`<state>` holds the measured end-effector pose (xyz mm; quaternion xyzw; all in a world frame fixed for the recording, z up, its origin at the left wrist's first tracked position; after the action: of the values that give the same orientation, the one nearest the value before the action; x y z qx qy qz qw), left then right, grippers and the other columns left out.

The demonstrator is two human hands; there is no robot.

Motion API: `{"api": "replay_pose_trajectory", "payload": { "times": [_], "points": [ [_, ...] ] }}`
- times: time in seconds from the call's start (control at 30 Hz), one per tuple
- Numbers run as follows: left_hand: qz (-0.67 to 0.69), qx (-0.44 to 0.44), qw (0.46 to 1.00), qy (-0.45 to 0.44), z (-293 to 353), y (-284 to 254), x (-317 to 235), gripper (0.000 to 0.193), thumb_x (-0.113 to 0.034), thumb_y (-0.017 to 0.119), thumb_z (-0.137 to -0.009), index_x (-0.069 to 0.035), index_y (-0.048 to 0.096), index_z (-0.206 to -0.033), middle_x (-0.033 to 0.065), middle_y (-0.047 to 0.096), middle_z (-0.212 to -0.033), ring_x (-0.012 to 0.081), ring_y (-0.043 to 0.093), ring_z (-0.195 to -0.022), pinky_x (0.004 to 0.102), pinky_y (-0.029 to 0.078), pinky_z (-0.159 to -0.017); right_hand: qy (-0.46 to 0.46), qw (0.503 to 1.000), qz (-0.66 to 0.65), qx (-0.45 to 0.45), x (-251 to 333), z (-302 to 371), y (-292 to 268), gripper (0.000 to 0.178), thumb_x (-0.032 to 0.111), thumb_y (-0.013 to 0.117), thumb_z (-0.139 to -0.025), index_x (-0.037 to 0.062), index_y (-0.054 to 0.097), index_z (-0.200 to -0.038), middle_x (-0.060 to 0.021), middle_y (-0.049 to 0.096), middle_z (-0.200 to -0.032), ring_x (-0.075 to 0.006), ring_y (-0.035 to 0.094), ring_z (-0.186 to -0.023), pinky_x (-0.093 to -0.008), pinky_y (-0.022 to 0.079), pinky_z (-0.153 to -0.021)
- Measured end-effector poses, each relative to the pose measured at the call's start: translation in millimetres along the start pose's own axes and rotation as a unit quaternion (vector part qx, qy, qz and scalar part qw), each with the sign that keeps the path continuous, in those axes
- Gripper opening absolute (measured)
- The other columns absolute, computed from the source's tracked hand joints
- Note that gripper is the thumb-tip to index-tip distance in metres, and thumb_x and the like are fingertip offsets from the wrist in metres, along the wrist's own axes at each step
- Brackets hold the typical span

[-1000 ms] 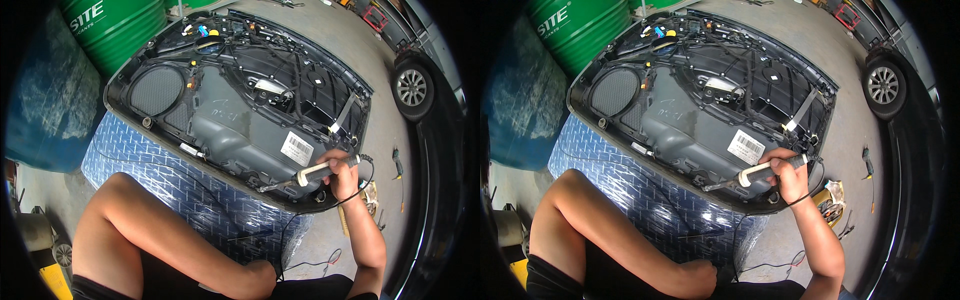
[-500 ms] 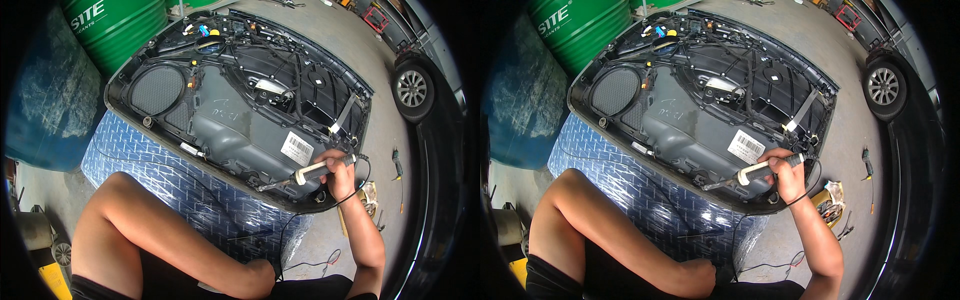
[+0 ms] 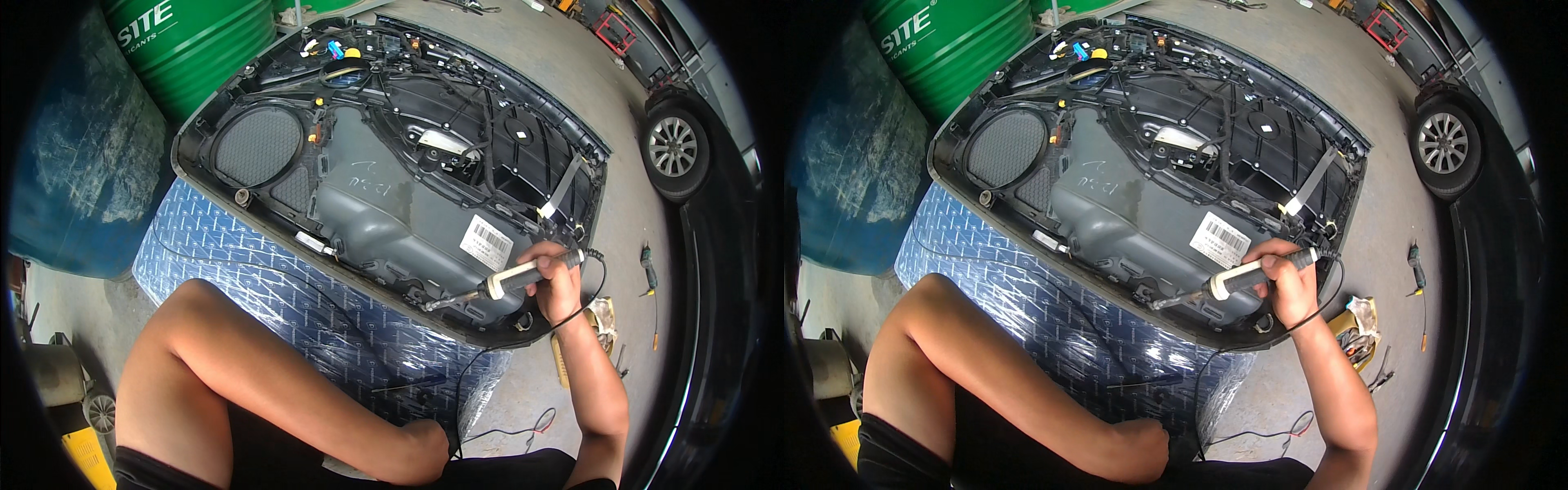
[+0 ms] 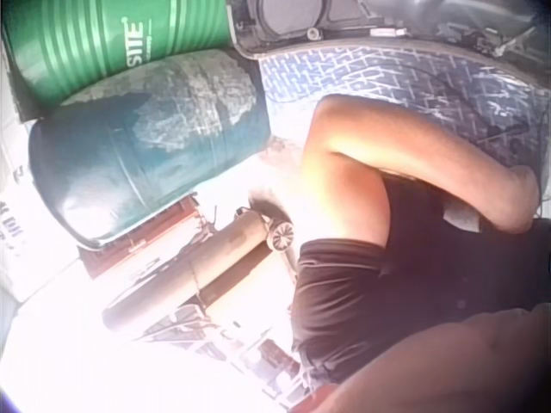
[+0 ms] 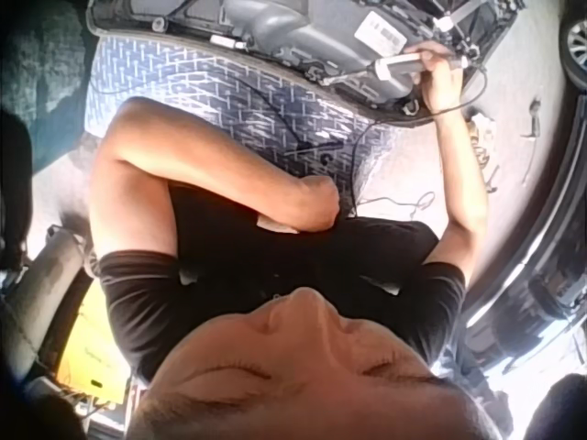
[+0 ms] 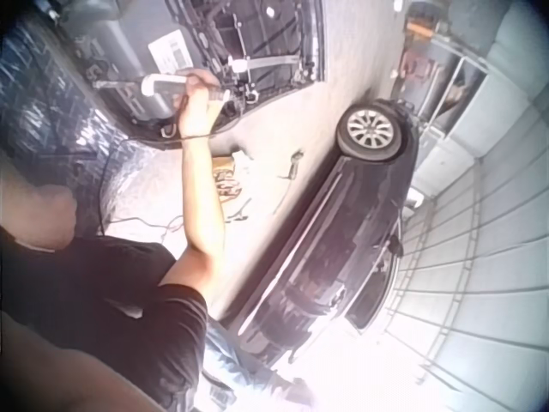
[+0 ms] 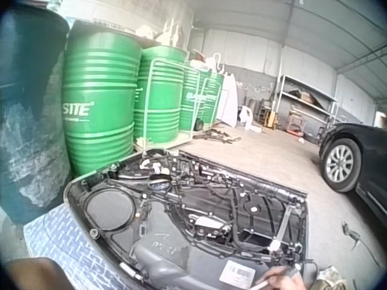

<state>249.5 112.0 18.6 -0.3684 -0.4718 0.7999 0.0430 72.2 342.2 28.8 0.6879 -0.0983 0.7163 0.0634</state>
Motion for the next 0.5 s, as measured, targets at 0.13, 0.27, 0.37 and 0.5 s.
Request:
{"api": "replay_pose_trajectory", "payload": {
  "times": [0.13, 0.27, 0.37, 0.5],
  "points": [
    [-0.006, 0.007, 1.000, -0.003, 1, 0, 0, 0.022, -0.018, 0.058, -0.086, -0.014, 0.080, -0.089, 0.0097, 0.076, -0.094, 0.0266, 0.073, -0.091, 0.0447, 0.058, -0.066, 0.002, 1.000, -0.002, -0.007, 0, -1, 0, 0.031, 0.021, 0.053, -0.085, -0.0053, 0.068, -0.089, -0.0085, 0.064, -0.070, -0.0109, 0.052, -0.053, -0.0249, 0.041, -0.050],
    [-0.038, -0.073, 0.996, 0.017, 13, -5, -3, 0.014, -0.017, 0.064, -0.076, -0.006, 0.072, -0.074, 0.0092, 0.071, -0.075, 0.0248, 0.069, -0.074, 0.0359, 0.051, -0.056, 0.009, 1.000, 0.010, -0.005, -1, -1, 0, 0.034, 0.025, 0.054, -0.084, -0.0072, 0.065, -0.088, -0.0121, 0.062, -0.071, -0.0137, 0.051, -0.053, -0.0271, 0.041, -0.049],
    [-0.020, -0.060, 0.998, 0.029, 12, -6, -3, 0.016, -0.015, 0.064, -0.078, -0.004, 0.075, -0.077, 0.0147, 0.074, -0.080, 0.0301, 0.073, -0.077, 0.0383, 0.055, -0.058, 0.003, 1.000, 0.006, 0.000, -2, -2, 1, 0.031, 0.021, 0.052, -0.085, -0.0056, 0.068, -0.089, -0.0085, 0.064, -0.070, -0.0108, 0.053, -0.053, -0.0252, 0.040, -0.049],
    [-0.017, -0.035, 0.999, 0.010, 9, -3, -2, 0.018, -0.016, 0.061, -0.082, -0.008, 0.077, -0.083, 0.0115, 0.075, -0.086, 0.0277, 0.073, -0.083, 0.0405, 0.056, -0.062, 0.006, 1.000, -0.001, -0.004, -3, -1, 0, 0.032, 0.022, 0.053, -0.085, -0.0059, 0.067, -0.089, -0.0093, 0.063, -0.070, -0.0116, 0.053, -0.054, -0.0254, 0.040, -0.049]
  ]
}}
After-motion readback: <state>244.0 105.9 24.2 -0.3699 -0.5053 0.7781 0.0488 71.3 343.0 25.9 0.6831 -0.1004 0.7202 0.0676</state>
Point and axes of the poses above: each hand's wrist, its own z-axis away from the middle knuckle, its own y-axis out of the palm, x = y × z, the point moved 8 cm from there along -z, towards the middle knuckle
